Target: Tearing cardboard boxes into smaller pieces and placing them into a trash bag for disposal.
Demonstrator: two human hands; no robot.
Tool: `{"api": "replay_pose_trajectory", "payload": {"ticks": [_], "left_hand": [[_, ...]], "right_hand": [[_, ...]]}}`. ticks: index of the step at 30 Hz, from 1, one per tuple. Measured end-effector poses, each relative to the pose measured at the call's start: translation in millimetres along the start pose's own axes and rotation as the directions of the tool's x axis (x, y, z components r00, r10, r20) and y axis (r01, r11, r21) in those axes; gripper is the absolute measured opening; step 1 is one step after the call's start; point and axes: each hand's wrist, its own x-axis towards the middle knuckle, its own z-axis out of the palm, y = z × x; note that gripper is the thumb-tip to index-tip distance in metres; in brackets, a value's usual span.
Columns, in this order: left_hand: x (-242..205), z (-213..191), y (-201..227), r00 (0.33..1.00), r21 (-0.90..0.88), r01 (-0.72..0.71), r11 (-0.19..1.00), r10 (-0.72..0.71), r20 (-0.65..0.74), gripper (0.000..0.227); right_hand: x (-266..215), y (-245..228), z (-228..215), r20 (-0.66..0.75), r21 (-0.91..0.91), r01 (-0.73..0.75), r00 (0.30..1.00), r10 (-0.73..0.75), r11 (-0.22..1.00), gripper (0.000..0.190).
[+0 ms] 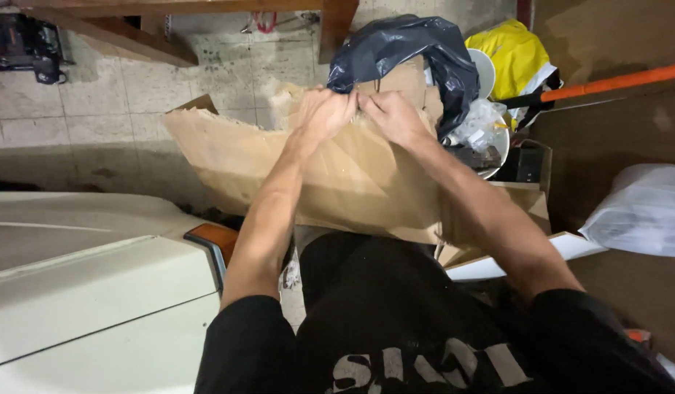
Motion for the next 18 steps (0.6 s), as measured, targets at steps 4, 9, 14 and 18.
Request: {"api": "replay_pose_trajectory", "payload": {"ticks": [4,9,14,18], "left_hand": [[13.6,16.8,7.5,0.953,0.018,-0.065,0.998,0.057,0.296,0.045],[28.3,34.4,17.1,0.956,-0.052,0.061,0.997,-0.043,0.291,0.07],[26.3,46.5,5.6,0.958,0.043,0.118,0.992,-0.125,0.259,0.062],[11.5,59.0,-11.0,0.958,0.253,0.084,0.964,-0.148,0.245,0.056]], "right_hand": [[-19.4,-64.0,-59.3,0.425,-0.203,-0.028,0.898,0.114,0.979,0.08],[1.6,-38.7,-58.2,0.653,-0.408,-0.025,0.69,0.311,0.912,0.099],[-12.0,-52.1,-44.7,0.561,-0.425,0.156,0.818,0.124,0.892,0.051],[-23.1,-62.8,-17.0,0.545,-0.513,0.45,0.829,-0.128,0.731,0.025]]}}
